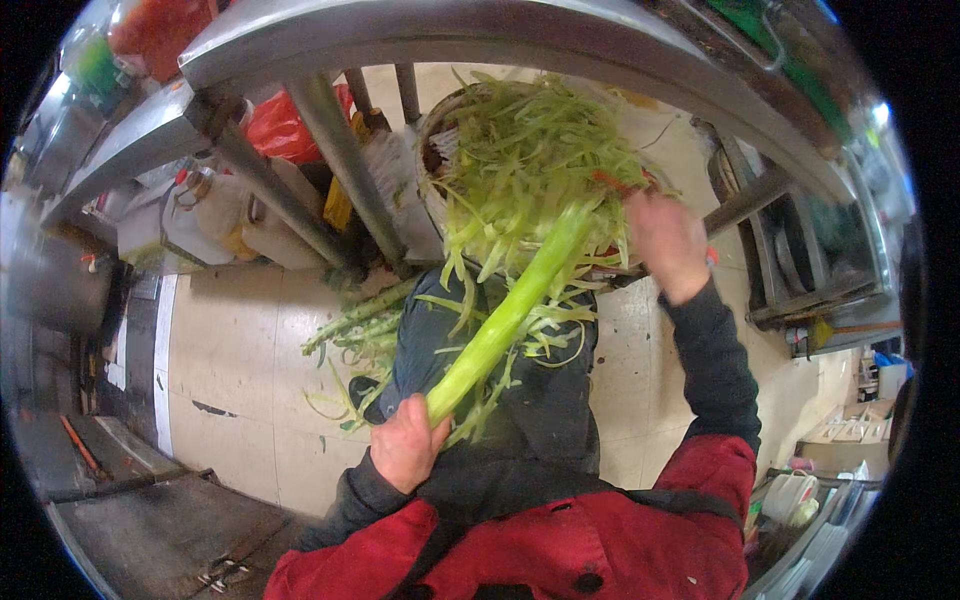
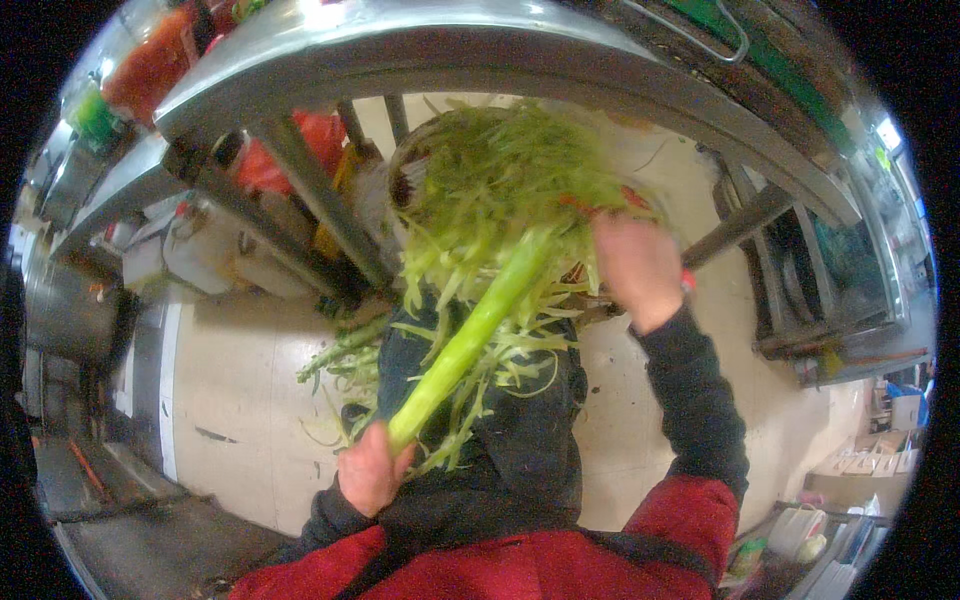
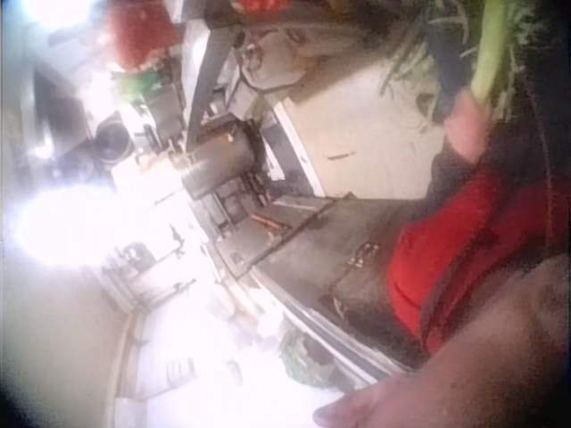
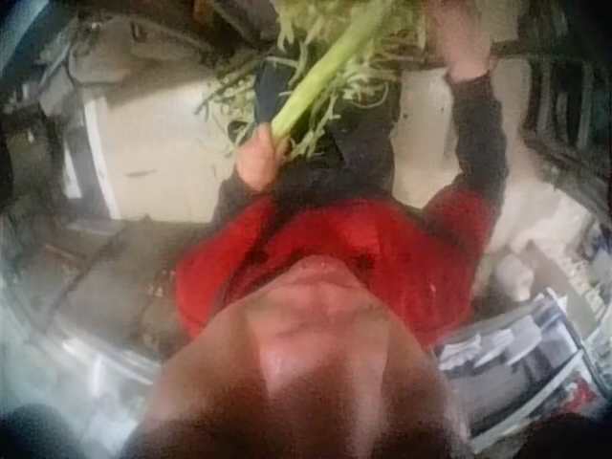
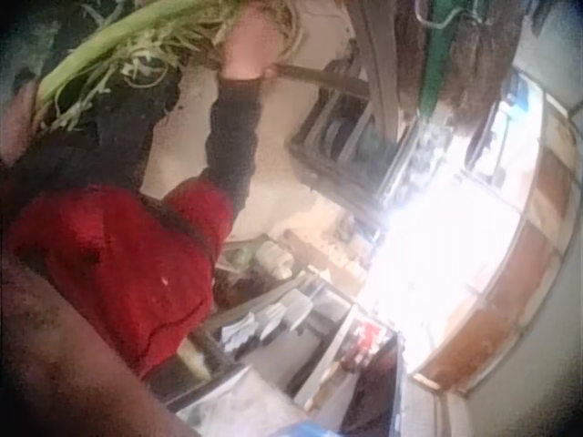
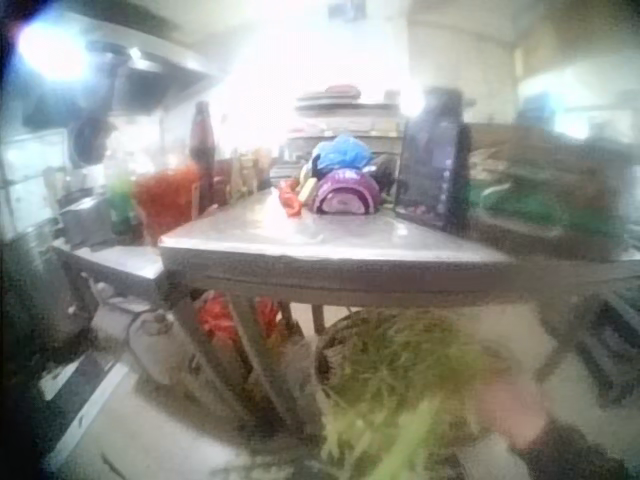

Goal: The person holds a long green vegetable and uses a handheld peeler to remove the outer skin in continuous strokes. The peels fall into a container below as the person rotates the vegetable to peel different sides.

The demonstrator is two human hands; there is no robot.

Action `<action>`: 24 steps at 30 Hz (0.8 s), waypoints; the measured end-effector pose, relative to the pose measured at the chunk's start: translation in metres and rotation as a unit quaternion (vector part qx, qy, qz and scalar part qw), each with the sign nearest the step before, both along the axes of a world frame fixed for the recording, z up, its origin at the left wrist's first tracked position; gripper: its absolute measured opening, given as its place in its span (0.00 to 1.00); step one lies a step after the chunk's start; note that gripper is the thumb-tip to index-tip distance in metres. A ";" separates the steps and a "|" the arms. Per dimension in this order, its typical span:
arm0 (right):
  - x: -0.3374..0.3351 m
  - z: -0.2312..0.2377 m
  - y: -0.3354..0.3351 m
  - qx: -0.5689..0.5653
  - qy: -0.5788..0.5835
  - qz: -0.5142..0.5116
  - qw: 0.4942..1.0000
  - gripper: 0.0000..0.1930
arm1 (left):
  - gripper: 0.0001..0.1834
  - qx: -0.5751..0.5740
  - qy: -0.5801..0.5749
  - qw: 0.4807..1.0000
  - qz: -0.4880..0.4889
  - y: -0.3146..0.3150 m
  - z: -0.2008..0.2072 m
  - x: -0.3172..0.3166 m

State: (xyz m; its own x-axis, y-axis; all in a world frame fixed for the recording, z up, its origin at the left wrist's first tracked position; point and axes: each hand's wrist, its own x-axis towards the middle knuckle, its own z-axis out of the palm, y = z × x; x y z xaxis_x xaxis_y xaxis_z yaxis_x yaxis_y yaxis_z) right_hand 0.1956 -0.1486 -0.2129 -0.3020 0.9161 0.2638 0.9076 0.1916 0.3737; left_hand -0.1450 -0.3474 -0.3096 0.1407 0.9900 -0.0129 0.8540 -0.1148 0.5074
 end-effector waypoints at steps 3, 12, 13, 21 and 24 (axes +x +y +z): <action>0.018 0.007 0.002 0.053 0.027 -0.037 0.998 0.05 | 0.21 -0.026 -0.023 0.999 -0.017 0.000 -0.002 -0.002; -0.049 -0.033 -0.052 0.095 0.138 0.210 0.963 0.07 | 0.18 -0.305 -0.334 0.889 -0.065 0.026 0.015 -0.009; -0.061 -0.033 -0.066 0.056 0.152 0.235 0.958 0.07 | 0.17 -0.402 -0.387 0.829 -0.038 0.028 0.018 -0.011; -0.059 -0.058 -0.064 0.010 0.133 0.258 0.957 0.06 | 0.13 -0.459 -0.501 0.733 -0.028 0.031 0.014 -0.016; -0.003 -0.051 -0.011 0.052 0.128 0.081 0.987 0.06 | 0.14 -0.467 -0.531 0.705 -0.051 0.031 0.013 -0.021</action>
State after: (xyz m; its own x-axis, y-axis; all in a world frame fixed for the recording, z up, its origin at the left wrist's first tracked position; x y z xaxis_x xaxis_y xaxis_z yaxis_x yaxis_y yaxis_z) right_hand 0.1922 -0.1597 -0.2635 -0.3535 0.8248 0.4413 0.9354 0.3144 0.1618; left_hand -0.1657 -0.3167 -0.2961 0.6318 0.6038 -0.4860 -0.0539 0.6598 0.7495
